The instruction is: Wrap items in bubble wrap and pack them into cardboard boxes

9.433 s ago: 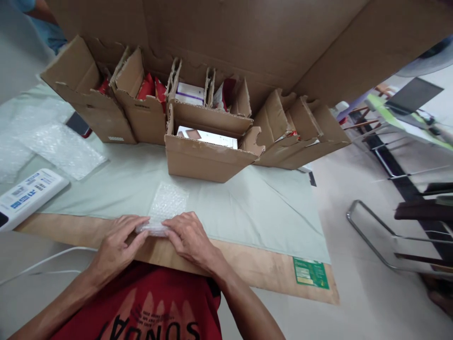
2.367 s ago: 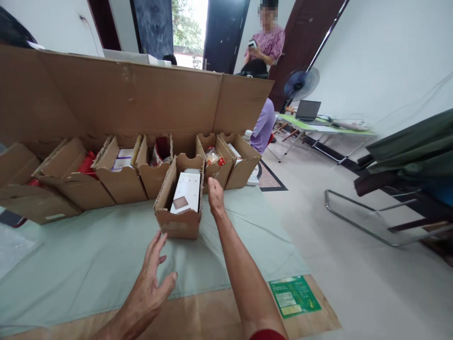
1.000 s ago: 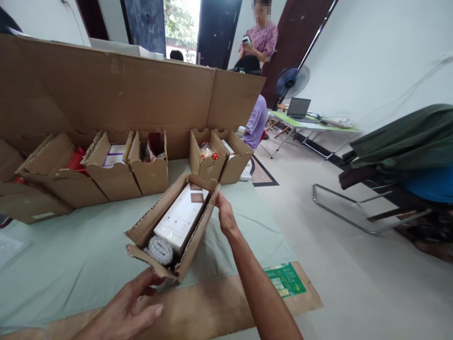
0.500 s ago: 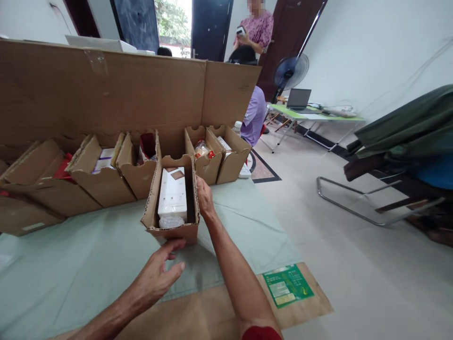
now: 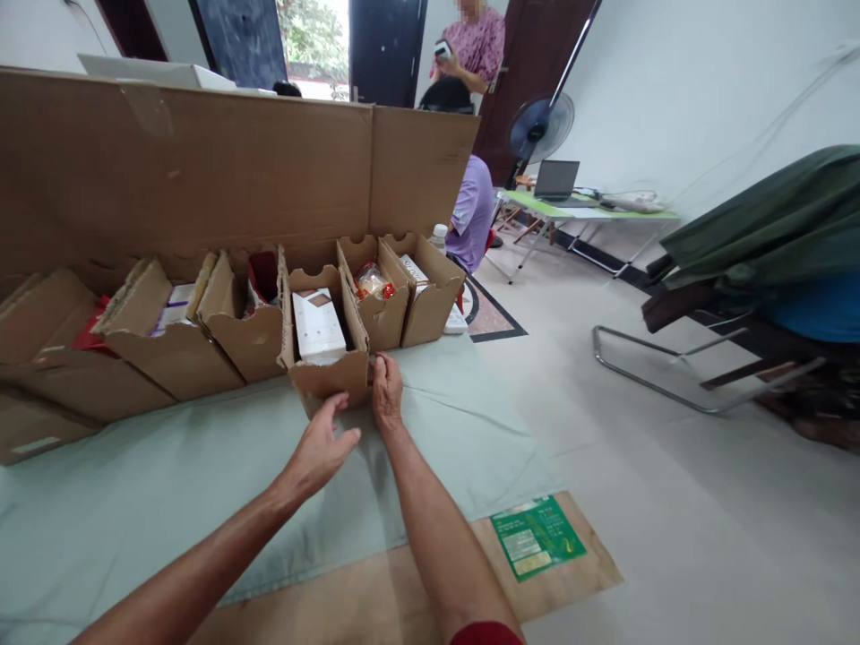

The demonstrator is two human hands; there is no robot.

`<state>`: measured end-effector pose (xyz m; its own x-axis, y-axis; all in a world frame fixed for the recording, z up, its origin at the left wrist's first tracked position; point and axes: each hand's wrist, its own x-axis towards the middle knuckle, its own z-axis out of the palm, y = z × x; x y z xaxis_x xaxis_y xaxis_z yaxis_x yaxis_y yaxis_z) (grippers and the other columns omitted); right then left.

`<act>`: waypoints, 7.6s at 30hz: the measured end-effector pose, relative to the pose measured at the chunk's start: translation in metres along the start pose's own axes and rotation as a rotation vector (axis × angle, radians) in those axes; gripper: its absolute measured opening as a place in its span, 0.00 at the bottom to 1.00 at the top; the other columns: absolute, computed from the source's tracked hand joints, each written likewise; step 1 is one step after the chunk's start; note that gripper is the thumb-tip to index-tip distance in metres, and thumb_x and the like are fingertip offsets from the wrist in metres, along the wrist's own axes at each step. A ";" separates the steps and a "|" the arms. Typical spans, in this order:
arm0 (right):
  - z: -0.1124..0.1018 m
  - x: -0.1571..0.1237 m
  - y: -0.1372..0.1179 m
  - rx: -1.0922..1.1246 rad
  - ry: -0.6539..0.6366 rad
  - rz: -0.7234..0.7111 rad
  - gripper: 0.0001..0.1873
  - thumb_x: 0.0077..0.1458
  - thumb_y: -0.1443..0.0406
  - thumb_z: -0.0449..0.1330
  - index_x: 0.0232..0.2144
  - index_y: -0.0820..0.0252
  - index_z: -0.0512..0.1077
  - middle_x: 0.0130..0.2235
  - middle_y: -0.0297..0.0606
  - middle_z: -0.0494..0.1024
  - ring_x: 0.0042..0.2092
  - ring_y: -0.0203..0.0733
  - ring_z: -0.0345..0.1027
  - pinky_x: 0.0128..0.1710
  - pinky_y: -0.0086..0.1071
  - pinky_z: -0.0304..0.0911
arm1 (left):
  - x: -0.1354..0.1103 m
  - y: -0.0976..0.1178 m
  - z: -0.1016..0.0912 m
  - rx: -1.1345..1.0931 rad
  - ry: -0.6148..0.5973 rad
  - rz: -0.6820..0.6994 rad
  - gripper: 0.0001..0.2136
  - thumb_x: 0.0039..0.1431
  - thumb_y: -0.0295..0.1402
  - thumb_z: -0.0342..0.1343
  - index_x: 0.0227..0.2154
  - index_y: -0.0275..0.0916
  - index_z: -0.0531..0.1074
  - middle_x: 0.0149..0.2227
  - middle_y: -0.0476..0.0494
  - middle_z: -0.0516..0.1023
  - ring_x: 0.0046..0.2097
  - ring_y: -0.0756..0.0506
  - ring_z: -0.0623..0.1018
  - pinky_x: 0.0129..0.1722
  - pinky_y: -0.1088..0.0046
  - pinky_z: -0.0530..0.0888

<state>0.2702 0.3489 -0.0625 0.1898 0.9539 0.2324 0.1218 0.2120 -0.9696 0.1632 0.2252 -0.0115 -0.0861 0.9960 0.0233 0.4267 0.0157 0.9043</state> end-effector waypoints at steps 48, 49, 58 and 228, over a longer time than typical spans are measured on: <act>-0.095 -0.145 -0.165 -0.561 -0.486 -0.441 0.13 0.59 0.57 0.61 0.44 0.48 0.80 0.40 0.42 0.85 0.40 0.53 0.80 0.40 0.41 0.73 | -0.166 -0.099 -0.130 0.151 0.504 0.116 0.26 0.65 0.33 0.50 0.65 0.42 0.59 0.62 0.32 0.69 0.60 0.36 0.74 0.57 0.48 0.76; -0.121 -0.149 -0.160 -0.539 -0.385 -0.386 0.15 0.59 0.57 0.61 0.48 0.47 0.79 0.44 0.44 0.85 0.44 0.54 0.80 0.42 0.42 0.74 | -0.165 -0.096 -0.131 0.130 0.509 0.108 0.27 0.64 0.33 0.51 0.66 0.42 0.57 0.62 0.32 0.68 0.59 0.36 0.74 0.56 0.48 0.76; -0.154 -0.182 -0.106 -0.517 -0.393 0.024 0.24 0.51 0.47 0.64 0.44 0.55 0.80 0.44 0.50 0.85 0.46 0.63 0.79 0.44 0.50 0.76 | -0.160 -0.070 -0.085 -0.057 0.285 0.100 0.29 0.63 0.33 0.52 0.67 0.44 0.56 0.65 0.32 0.65 0.65 0.35 0.69 0.59 0.50 0.74; -0.033 -0.207 -0.087 -0.509 -0.392 0.125 0.27 0.56 0.61 0.60 0.58 0.59 0.67 0.28 0.28 0.69 0.29 0.38 0.65 0.35 0.32 0.62 | -0.138 -0.062 -0.161 0.883 -0.020 -0.201 0.26 0.66 0.31 0.51 0.66 0.31 0.58 0.35 0.42 0.83 0.40 0.37 0.82 0.41 0.64 0.71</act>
<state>0.2523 0.1264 -0.0232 -0.1251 0.9920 -0.0178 0.5866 0.0595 -0.8077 0.0034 0.0729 -0.0024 -0.2214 0.9684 -0.1148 0.9413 0.2430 0.2342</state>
